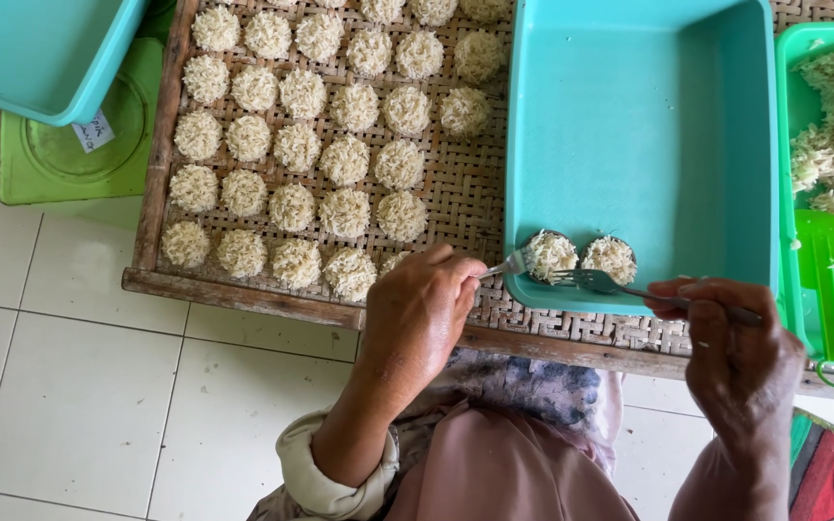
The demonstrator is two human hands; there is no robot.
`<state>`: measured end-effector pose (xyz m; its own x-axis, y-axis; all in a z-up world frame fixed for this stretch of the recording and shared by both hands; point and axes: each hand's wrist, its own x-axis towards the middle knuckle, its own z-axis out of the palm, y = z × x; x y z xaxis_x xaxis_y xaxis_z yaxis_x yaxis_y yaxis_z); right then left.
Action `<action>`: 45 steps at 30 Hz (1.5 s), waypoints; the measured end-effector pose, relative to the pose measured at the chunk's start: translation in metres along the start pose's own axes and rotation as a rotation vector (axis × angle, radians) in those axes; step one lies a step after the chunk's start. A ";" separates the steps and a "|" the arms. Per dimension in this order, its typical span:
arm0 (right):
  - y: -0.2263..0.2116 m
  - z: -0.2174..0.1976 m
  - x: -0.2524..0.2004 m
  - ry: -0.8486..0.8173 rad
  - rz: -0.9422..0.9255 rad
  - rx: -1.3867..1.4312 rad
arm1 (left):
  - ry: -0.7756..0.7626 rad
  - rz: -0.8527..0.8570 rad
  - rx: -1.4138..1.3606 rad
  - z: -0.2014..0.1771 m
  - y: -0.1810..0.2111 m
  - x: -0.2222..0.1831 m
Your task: Forming small round patties from a rice-like mixture using a fork and spatula and placing them on a drying rack
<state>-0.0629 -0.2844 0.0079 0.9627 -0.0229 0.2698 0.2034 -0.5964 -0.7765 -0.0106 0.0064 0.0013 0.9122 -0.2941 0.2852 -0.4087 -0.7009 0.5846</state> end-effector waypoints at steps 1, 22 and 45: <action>0.002 0.003 0.002 0.002 0.000 0.000 | 0.000 0.002 0.000 0.006 0.000 0.001; 0.008 0.007 -0.010 0.212 -0.056 0.167 | -0.046 0.036 0.015 0.016 0.012 0.008; 0.133 -0.113 -0.002 -0.212 0.482 -0.732 | -0.456 -0.035 -0.816 0.171 0.136 0.063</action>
<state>-0.0580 -0.4549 -0.0317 0.9416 -0.2974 -0.1578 -0.3256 -0.9238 -0.2017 -0.0043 -0.2186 -0.0311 0.7766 -0.6292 0.0332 -0.1165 -0.0915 0.9890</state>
